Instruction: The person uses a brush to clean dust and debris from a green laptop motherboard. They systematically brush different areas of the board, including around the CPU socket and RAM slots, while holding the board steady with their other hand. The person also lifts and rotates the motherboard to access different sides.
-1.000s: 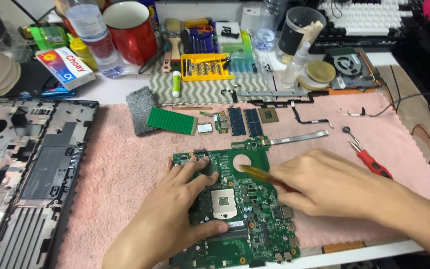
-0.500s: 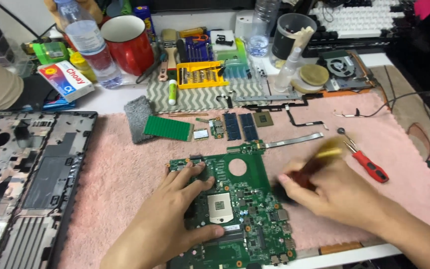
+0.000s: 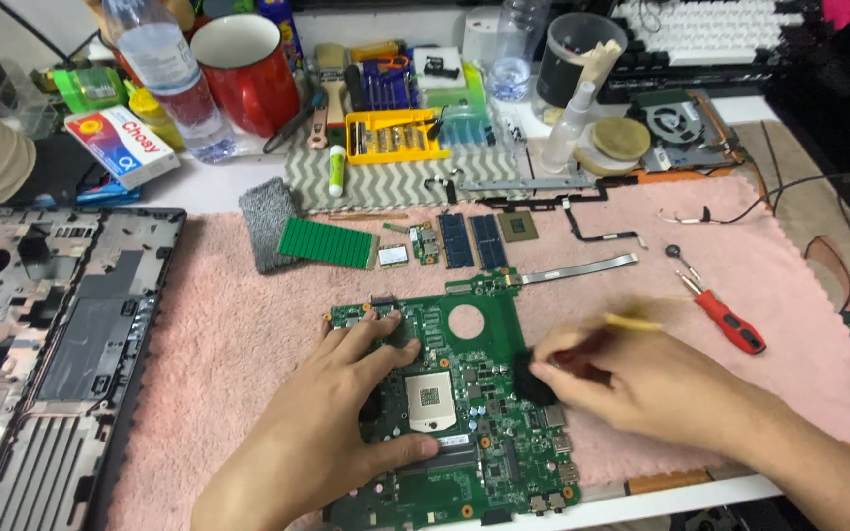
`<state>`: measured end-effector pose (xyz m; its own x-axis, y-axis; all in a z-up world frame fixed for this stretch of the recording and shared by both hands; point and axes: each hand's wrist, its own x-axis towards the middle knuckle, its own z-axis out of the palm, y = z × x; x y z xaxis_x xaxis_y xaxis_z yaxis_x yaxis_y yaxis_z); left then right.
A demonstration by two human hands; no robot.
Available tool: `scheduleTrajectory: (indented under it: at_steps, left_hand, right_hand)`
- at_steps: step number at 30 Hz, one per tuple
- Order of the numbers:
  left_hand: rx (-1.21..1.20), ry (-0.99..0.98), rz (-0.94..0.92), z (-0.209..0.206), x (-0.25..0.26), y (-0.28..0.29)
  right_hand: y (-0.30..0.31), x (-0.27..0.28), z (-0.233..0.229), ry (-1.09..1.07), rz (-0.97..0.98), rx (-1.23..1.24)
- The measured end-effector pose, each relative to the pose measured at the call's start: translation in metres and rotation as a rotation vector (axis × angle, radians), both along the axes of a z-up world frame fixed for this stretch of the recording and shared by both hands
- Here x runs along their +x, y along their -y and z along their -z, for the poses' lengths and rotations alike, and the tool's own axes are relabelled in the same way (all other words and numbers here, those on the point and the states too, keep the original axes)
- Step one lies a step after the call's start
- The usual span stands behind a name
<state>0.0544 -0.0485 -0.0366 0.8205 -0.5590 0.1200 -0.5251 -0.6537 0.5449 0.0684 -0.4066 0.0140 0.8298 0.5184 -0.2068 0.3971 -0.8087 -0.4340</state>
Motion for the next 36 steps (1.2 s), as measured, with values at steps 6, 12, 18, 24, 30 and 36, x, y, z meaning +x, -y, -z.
scheduleTrajectory:
  at_steps: [6,12,18,24,30,36]
  left_hand:
    - [0.046,-0.069,-0.017,-0.005,0.0,0.001]
    - [0.027,-0.089,-0.019,-0.01,-0.001,0.002]
    - [0.039,-0.115,-0.028,-0.004,0.0,0.003]
    - [0.031,-0.179,-0.013,-0.009,0.002,0.001]
    - [0.004,-0.131,-0.007,-0.005,0.003,0.001]
    - [-0.018,-0.113,-0.007,-0.01,0.003,0.001]
  right_hand:
    - [-0.003,-0.003,-0.011,-0.206,0.049,-0.186]
    - [-0.011,-0.006,-0.016,0.132,-0.152,0.107]
    - [0.001,-0.005,-0.02,0.238,0.115,0.194]
    - [-0.022,-0.01,-0.013,0.208,0.138,0.243]
    - [-0.034,-0.01,0.005,0.036,-0.193,-0.057]
    - [-0.066,-0.003,-0.006,0.136,-0.363,0.142]
